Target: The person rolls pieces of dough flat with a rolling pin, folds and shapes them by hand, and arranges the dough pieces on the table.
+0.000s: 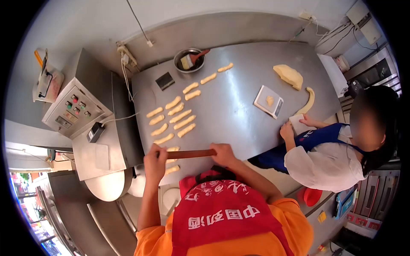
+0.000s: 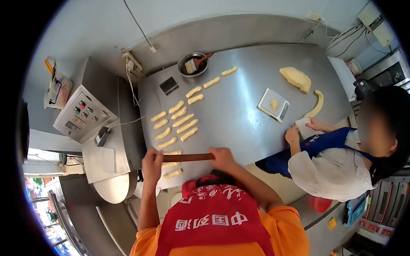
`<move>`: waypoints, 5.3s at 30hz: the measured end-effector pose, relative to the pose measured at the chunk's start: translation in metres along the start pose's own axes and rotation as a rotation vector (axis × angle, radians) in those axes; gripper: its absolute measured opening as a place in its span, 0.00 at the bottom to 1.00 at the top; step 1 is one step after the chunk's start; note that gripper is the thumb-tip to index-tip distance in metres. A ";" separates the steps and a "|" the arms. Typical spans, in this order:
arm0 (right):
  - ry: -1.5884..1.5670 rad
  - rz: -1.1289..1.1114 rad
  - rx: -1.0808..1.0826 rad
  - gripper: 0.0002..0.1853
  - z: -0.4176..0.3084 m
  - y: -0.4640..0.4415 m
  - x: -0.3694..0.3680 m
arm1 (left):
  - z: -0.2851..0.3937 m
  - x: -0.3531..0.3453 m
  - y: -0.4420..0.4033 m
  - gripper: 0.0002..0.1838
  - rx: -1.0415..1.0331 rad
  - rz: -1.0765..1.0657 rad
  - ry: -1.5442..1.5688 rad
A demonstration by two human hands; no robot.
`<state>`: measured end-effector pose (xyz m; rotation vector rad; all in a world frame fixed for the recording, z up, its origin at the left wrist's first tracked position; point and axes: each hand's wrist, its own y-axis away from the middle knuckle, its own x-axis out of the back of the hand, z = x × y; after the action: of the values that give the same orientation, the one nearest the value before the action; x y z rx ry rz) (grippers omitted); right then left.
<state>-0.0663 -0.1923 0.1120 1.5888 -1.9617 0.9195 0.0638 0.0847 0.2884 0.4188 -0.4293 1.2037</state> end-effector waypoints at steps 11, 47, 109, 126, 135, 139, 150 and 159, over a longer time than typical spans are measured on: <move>0.026 0.466 -0.351 0.22 0.058 -0.047 0.041 | -0.033 -0.129 0.017 0.22 0.204 -0.693 0.010; 0.798 -0.521 0.244 0.44 0.211 -0.529 -0.041 | -0.052 -0.092 -0.030 0.17 0.483 0.266 0.256; -1.748 0.697 -0.925 0.33 -0.005 -0.142 0.074 | -0.031 -0.111 0.060 0.14 0.009 -0.374 -0.017; -1.072 0.097 -0.937 0.24 0.031 -0.066 0.075 | -0.253 -0.042 0.077 0.35 -0.446 0.015 -0.787; -1.071 0.132 -1.070 0.21 0.010 -0.004 0.055 | -0.280 -0.058 0.047 0.19 -0.215 -0.481 -0.727; -1.039 0.223 -1.103 0.20 0.011 0.017 0.065 | -0.161 -0.037 0.035 0.17 0.085 -0.663 -0.478; -1.019 0.272 -1.170 0.14 0.041 0.085 0.062 | -0.005 -0.253 -0.063 0.28 -0.042 -0.194 -0.002; -0.882 0.331 -1.256 0.13 0.072 0.116 0.065 | -0.082 -0.305 0.004 0.58 0.100 -0.186 -0.376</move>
<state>-0.1899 -0.2756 0.0839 0.8780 -2.4868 -1.0370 -0.0233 -0.1133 0.0589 0.7609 -0.6395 0.9683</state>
